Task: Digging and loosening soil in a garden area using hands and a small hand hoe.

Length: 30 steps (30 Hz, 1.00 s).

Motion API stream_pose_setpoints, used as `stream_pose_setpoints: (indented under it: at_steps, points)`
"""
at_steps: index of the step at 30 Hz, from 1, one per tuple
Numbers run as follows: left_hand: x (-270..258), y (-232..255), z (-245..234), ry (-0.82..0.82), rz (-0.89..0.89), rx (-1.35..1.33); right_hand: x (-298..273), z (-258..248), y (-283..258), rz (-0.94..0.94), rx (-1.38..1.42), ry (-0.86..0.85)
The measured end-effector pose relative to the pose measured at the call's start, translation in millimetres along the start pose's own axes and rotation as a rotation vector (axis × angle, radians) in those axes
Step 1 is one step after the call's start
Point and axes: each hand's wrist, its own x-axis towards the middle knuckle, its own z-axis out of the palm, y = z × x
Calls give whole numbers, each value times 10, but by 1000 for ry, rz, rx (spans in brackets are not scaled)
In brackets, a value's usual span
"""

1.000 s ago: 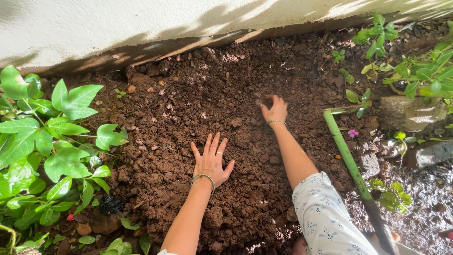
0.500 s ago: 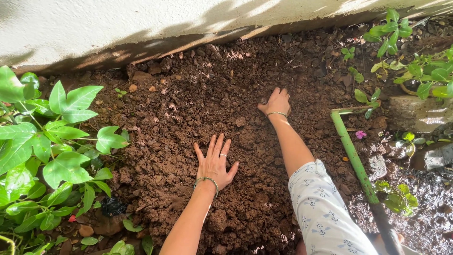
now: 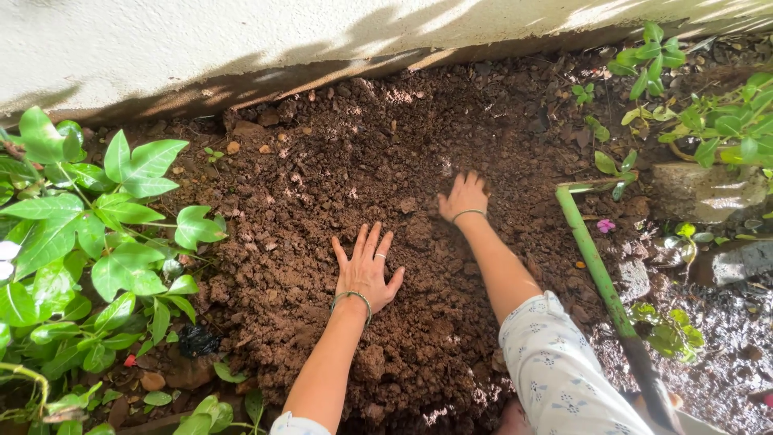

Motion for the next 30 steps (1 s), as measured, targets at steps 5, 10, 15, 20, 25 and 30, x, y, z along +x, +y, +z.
stream_pose_setpoints:
  at_steps: [5,10,15,20,25,30]
  points:
    - [-21,-3,53,41,17,11,-761,-546,-740,135,153,-244]
    - [-13,-6,74,94,6,42,-667,-266,-790,-163,54,-316]
    - [-83,-2,12,-85,5,26,-793,-115,-368,-438,-212,-364]
    - [-161,-65,210,-1,76,10,-1218,-331,92,-432,-13,-369]
    - [-324,0,164,-91,144,111,-1641,-478,491,-388,122,-385]
    - [-579,42,-6,-187,77,55,-1706,-131,924,-753,48,-89]
